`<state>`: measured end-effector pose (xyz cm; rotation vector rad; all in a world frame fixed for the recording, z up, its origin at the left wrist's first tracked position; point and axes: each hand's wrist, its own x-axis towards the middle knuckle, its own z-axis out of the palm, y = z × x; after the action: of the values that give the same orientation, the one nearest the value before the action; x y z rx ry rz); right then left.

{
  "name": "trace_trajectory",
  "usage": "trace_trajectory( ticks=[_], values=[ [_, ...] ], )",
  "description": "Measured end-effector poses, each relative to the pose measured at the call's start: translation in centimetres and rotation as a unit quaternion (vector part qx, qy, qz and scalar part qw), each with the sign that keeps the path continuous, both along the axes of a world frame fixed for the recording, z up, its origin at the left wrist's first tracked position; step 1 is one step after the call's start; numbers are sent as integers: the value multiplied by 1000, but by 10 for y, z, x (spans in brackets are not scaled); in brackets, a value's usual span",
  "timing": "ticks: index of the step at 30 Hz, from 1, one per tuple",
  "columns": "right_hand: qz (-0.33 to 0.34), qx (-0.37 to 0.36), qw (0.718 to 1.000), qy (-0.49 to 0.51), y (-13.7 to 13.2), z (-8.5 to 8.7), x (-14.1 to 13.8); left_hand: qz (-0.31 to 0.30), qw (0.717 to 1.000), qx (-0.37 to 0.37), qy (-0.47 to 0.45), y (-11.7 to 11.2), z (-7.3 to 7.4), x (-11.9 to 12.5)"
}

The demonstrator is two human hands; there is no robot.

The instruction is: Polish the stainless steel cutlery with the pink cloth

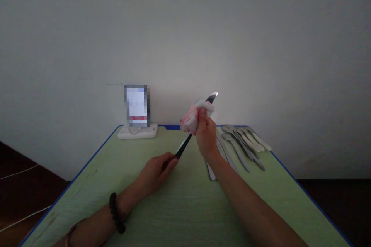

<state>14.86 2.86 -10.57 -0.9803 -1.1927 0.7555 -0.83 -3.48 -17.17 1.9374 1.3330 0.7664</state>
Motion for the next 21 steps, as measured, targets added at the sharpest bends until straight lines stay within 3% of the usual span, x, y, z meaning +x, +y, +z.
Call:
trace_trajectory(
  ticks=[3,8,13,18,21],
  values=[
    [6,29,999,-29,-7,2,-4,52,998,20,3,5,1,-5],
    [39,50,991,-119,-14,-7,-13,110,989,-5,-103,11,-3,-9],
    [26,56,982,-177,-18,-18,-19,163,968,-24,-192,17,-6,-12],
    [21,42,974,-223,-23,-45,-19,184,949,-33,-254,19,-5,-14],
    [16,40,952,-303,-29,-63,-18,184,939,-27,-288,17,-3,-12]
  ],
)
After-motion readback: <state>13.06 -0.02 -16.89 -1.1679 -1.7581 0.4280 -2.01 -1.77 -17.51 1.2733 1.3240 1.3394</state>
